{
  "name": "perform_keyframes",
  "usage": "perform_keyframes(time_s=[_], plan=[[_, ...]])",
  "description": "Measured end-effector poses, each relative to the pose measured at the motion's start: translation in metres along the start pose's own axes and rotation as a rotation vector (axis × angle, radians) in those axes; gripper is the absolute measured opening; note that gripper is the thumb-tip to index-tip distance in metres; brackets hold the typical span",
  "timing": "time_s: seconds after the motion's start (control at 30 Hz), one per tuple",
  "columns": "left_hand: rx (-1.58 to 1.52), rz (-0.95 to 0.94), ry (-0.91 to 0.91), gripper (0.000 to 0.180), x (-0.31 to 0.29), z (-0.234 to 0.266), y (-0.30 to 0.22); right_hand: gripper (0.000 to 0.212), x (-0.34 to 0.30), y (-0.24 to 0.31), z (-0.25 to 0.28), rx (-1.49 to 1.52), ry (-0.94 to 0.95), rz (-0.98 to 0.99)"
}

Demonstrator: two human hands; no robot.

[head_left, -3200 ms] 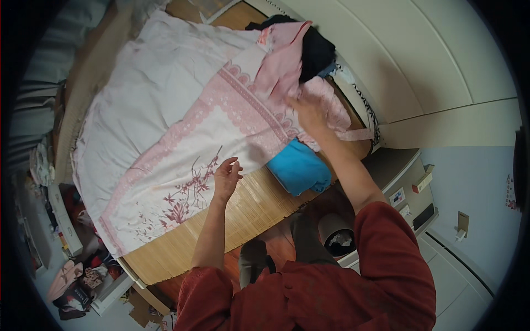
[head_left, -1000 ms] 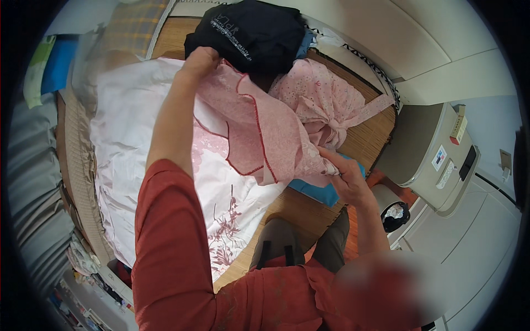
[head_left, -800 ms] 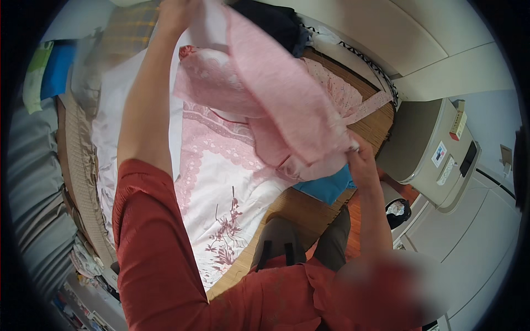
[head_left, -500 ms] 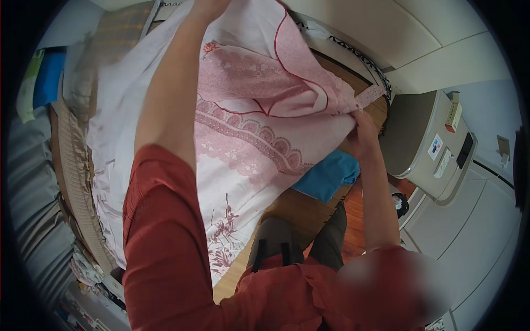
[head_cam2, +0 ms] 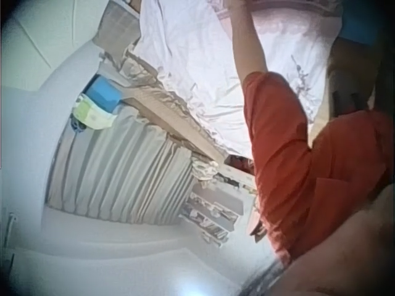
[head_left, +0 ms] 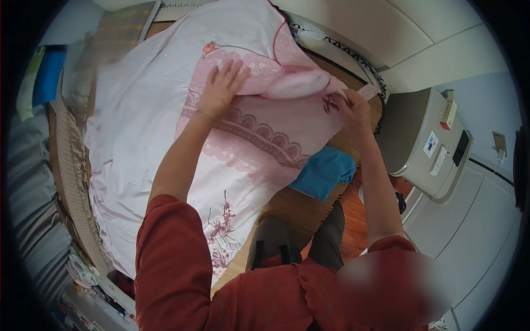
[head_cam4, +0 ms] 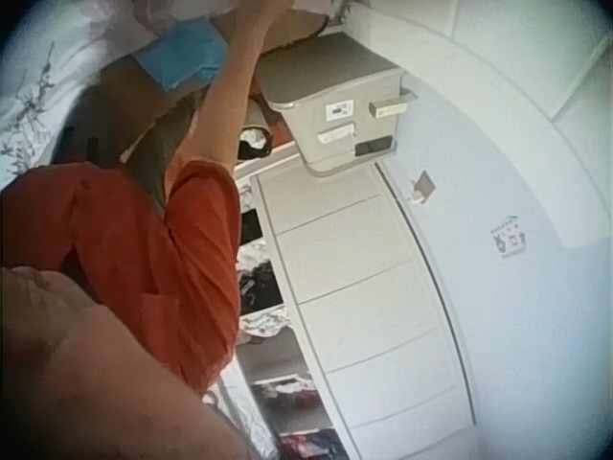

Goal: Folding a large floral bedsheet and a white garment on a bed.

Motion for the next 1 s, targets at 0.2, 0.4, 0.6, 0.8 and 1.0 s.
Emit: perform_keyframes(time_s=[0.2,0.4,0.6,0.8,1.0], plan=[[-0.29,0.177,0.286,0.03,0.089,0.047,0.034,0.022,0.018,-0.003,0.013,0.516,-0.183,-0.234],[0.587,0.347,0.109,0.048,0.188,0.091,0.055,0.025,0.018,-0.018,0.003,0.874,-0.276,-0.303],[-0.093,0.384,-0.459,0.047,0.092,0.029,-0.007,0.024,0.014,-0.031,0.017,0.818,-0.242,-0.389],[-0.304,0.548,-0.045,0.082,-0.103,0.011,-0.166,0.029,0.018,-0.022,0.007,0.78,0.043,-0.608],[-0.245,1.06,0.473,0.088,-0.25,-0.041,-0.255,0.038,0.034,-0.036,0.004,0.427,0.345,-0.469]])
Point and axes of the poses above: each hand's wrist, its own x-axis towards the middle knuckle, its own z-axis out of the back of the hand, y = z × x, the point moved 4 cm from there along x, towards the middle knuckle, and after that the axes turned 9 degrees about x, right-handed, at the moved point
